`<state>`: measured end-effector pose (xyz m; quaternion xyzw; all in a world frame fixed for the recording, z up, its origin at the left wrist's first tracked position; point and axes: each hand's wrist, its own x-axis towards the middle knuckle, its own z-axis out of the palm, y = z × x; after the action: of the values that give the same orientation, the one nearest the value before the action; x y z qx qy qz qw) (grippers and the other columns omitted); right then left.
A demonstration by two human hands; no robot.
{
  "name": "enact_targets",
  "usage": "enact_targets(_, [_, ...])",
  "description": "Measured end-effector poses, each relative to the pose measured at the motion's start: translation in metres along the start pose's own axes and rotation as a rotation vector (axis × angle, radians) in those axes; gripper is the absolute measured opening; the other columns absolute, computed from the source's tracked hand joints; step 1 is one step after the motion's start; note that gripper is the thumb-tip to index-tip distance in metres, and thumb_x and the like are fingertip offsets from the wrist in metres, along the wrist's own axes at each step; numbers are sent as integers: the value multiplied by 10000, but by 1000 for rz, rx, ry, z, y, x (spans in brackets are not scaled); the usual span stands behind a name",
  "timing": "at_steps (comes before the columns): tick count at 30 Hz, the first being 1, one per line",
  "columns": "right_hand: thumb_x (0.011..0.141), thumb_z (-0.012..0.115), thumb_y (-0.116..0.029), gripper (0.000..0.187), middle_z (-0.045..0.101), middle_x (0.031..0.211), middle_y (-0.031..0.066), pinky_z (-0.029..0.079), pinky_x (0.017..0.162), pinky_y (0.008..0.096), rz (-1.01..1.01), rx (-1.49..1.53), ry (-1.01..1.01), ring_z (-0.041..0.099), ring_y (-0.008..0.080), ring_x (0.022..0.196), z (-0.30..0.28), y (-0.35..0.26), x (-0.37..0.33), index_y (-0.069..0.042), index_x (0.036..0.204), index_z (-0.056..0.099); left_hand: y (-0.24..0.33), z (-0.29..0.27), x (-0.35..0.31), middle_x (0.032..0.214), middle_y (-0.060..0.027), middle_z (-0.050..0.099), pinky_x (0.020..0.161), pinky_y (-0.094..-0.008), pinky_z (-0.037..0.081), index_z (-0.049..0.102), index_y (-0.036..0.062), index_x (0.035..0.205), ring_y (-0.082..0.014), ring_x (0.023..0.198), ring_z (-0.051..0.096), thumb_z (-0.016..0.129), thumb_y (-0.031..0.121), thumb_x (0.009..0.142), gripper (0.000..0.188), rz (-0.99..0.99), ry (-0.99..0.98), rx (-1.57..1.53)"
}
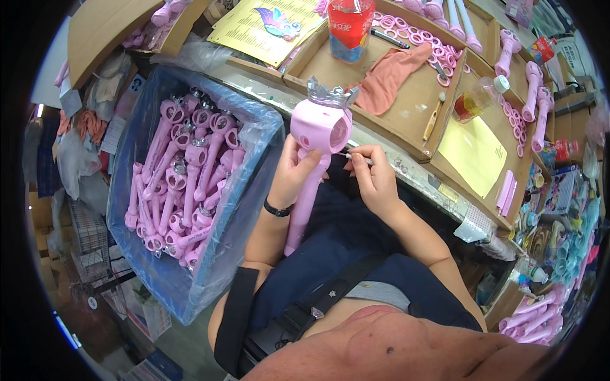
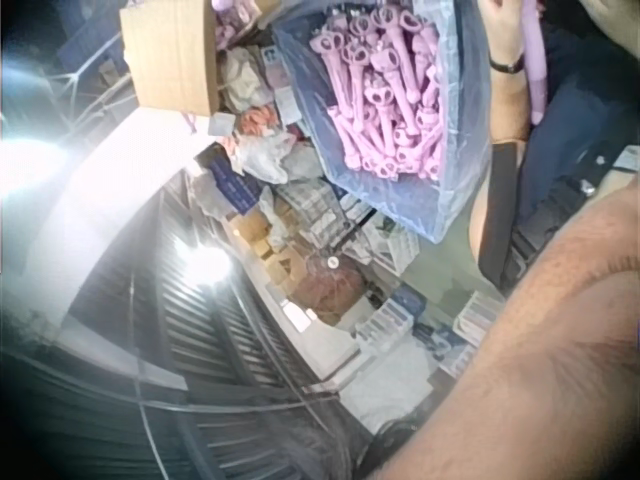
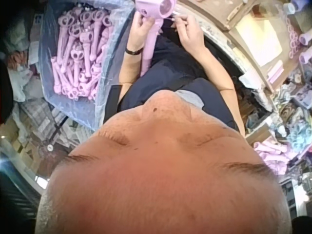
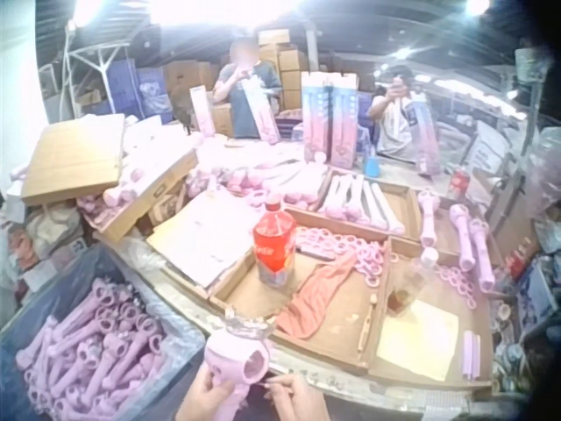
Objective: The person assembles pink plastic toy wands by attaching a silver crown piece to the top, wiping the wand with a cloth, and using a small tool to adjust or secure the crown. The person repeats this process on multiple wands, placing finished units into a bin.
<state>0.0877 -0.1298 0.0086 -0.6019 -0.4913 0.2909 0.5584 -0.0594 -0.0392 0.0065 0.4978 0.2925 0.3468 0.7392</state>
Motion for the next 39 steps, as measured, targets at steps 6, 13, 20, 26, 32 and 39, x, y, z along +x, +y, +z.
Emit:
enact_targets(6, [894,557,-110,150,635,795,160,499,610,363,-79,-146,-50,644,303,697,-4,-1,4,-1,986,510,0,-7,1,825,-96,583,508,-247,484,382,36,1223,-162,586,598,546,349,916,468,-51,-32,-85])
enact_targets(13, [906,558,-159,157,636,698,106,495,543,330,-102,-278,-83,648,242,619,-8,-6,11,-8,931,518,-2,-8,3,861,-85,579,482,-235,486,403,57,1168,-136,572,598,593,350,891,446,-96,-21,-163])
enact_targets(20, [885,601,-215,183,614,586,67,475,480,323,-67,-316,-44,631,223,534,-8,-5,13,-40,893,550,-1,-5,2,862,-81,570,479,-231,481,398,61,1167,-128,569,587,601,330,891,436,-76,29,-95])
enact_targets(26, [873,614,-246,203,623,576,53,460,444,310,-180,-468,0,629,203,512,-14,-11,13,-51,819,594,2,-3,4,885,-81,560,500,-232,486,391,54,1162,-123,598,584,616,274,884,419,-48,-6,-93])
enact_targets(32, [894,582,-254,219,642,609,74,471,472,303,126,-236,-169,641,205,538,-23,-13,14,-43,840,607,4,2,1,904,-76,552,521,-226,487,387,40,1155,-103,623,574,637,229,868,425,61,14,46])
enact_targets(39, [926,515,-150,193,623,682,106,484,542,361,-135,-252,-50,633,271,586,-10,-1,5,4,1003,429,6,-1,1,896,-95,578,532,-236,487,356,38,1236,-140,613,593,616,297,879,511,-14,25,21])
